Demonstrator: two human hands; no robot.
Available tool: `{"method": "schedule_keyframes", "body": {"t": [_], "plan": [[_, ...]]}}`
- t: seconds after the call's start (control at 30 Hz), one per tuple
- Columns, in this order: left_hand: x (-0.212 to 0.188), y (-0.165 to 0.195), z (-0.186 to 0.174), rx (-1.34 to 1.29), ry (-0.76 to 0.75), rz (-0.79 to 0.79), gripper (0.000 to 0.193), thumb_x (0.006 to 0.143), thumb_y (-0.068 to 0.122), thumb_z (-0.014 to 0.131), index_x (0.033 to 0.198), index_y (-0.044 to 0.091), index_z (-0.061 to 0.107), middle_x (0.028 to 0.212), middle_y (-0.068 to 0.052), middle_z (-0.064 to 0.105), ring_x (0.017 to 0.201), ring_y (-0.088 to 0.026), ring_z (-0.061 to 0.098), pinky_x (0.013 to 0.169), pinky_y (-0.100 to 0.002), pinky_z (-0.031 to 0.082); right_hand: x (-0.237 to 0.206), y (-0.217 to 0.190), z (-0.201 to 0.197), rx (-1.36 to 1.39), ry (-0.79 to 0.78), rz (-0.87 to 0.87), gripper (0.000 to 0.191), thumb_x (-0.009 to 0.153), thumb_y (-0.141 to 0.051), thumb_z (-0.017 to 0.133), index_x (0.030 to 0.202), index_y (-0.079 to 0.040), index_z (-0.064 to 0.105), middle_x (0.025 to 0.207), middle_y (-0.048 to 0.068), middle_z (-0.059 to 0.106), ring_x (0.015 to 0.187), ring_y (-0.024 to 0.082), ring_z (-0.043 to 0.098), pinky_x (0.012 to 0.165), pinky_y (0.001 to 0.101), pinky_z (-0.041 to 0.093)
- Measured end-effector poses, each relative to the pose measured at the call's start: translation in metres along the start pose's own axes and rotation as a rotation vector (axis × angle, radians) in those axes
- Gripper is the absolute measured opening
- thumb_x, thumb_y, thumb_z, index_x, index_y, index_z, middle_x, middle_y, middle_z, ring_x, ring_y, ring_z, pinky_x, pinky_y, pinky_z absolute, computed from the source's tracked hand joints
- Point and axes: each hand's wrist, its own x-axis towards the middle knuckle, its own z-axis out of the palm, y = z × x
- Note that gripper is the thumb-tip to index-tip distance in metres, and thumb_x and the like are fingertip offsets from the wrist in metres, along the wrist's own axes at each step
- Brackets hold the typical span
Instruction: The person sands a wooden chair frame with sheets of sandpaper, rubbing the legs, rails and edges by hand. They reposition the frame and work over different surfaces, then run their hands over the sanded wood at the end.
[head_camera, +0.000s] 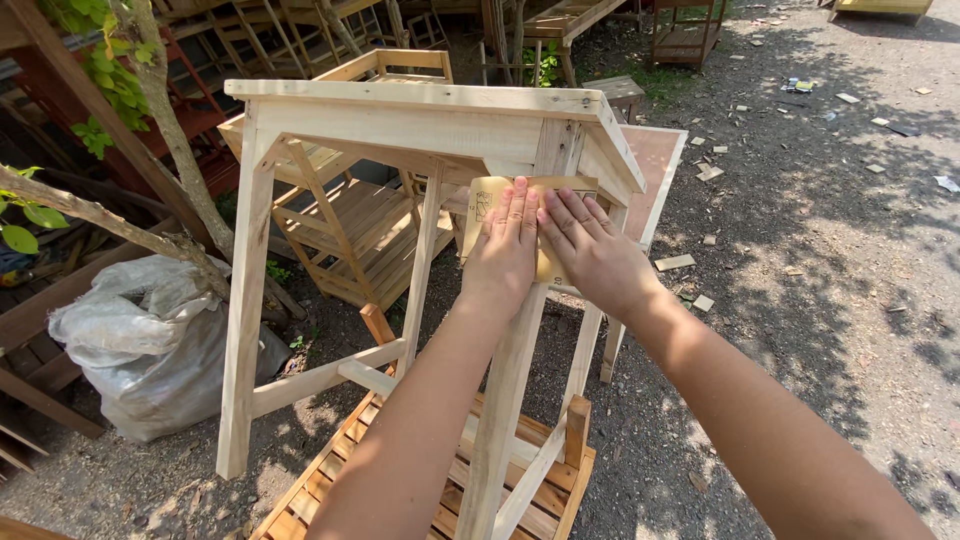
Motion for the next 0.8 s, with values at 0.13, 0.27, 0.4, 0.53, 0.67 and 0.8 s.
{"method": "schedule_keyframes", "body": {"t": [0.13, 0.27, 0.4, 0.53, 0.67, 0.8], "plan": [[-0.013, 0.001, -0.002, -0.042, 0.014, 0.009, 0.065, 0.099, 0.008, 0.047, 0.158, -0.006, 0.026, 0.168, -0.021, 0.025, 0.155, -0.031, 0.031, 0.124, -0.040, 0.032, -0.007, -0.016, -0.002, 0.123, 0.025, 0.079, 0.067, 0.088, -0.016, 0.054, 0.151, 0.003, 0.044, 0.161, 0.021, 0.036, 0.150, 0.035, 0.034, 0.123, 0.0473, 0.028], [-0.087, 0.004, -0.012, -0.215, -0.201, -0.022, 0.070, 0.095, 0.005, 0.044, 0.159, -0.008, 0.017, 0.167, -0.024, 0.019, 0.154, -0.034, 0.027, 0.122, -0.041, 0.030, -0.045, -0.080, -0.008, 0.173, 0.036, 0.006, 0.062, 0.092, -0.014, 0.053, 0.152, 0.001, 0.044, 0.162, 0.019, 0.037, 0.152, 0.033, 0.034, 0.124, 0.0470, 0.028], [-0.082, 0.003, -0.014, -0.302, -0.299, -0.037, 0.071, 0.096, 0.003, 0.042, 0.159, -0.009, 0.012, 0.168, -0.025, 0.015, 0.155, -0.036, 0.025, 0.122, -0.040, 0.030, -0.043, -0.070, -0.004, 0.190, -0.015, -0.092, 0.064, 0.093, -0.015, 0.052, 0.153, 0.002, 0.041, 0.163, 0.020, 0.036, 0.152, 0.033, 0.032, 0.125, 0.0469, 0.026], [-0.008, 0.000, -0.013, -0.214, -0.244, -0.075, 0.070, 0.096, 0.008, 0.045, 0.158, -0.007, 0.014, 0.167, -0.024, 0.014, 0.154, -0.036, 0.025, 0.120, -0.043, 0.030, -0.005, -0.007, -0.001, 0.052, 0.001, -0.014, 0.065, 0.092, -0.015, 0.051, 0.154, 0.000, 0.038, 0.161, 0.019, 0.035, 0.151, 0.033, 0.031, 0.124, 0.0475, 0.024], [-0.021, 0.004, -0.023, -0.157, -0.163, -0.036, 0.069, 0.098, 0.009, 0.045, 0.158, -0.009, 0.014, 0.168, -0.029, 0.013, 0.154, -0.038, 0.026, 0.121, -0.045, 0.029, -0.004, -0.017, -0.012, 0.139, 0.022, 0.042, 0.068, 0.091, -0.012, 0.052, 0.156, -0.001, 0.036, 0.163, 0.019, 0.035, 0.153, 0.032, 0.030, 0.125, 0.0463, 0.024], [-0.076, 0.005, -0.021, -0.181, -0.292, 0.015, 0.072, 0.096, 0.008, 0.046, 0.159, -0.007, 0.016, 0.167, -0.028, 0.014, 0.153, -0.037, 0.026, 0.122, -0.044, 0.027, -0.038, -0.073, -0.026, 0.312, 0.007, 0.090, 0.069, 0.090, -0.012, 0.053, 0.156, -0.001, 0.034, 0.165, 0.018, 0.030, 0.156, 0.032, 0.026, 0.128, 0.0482, 0.023]]}}
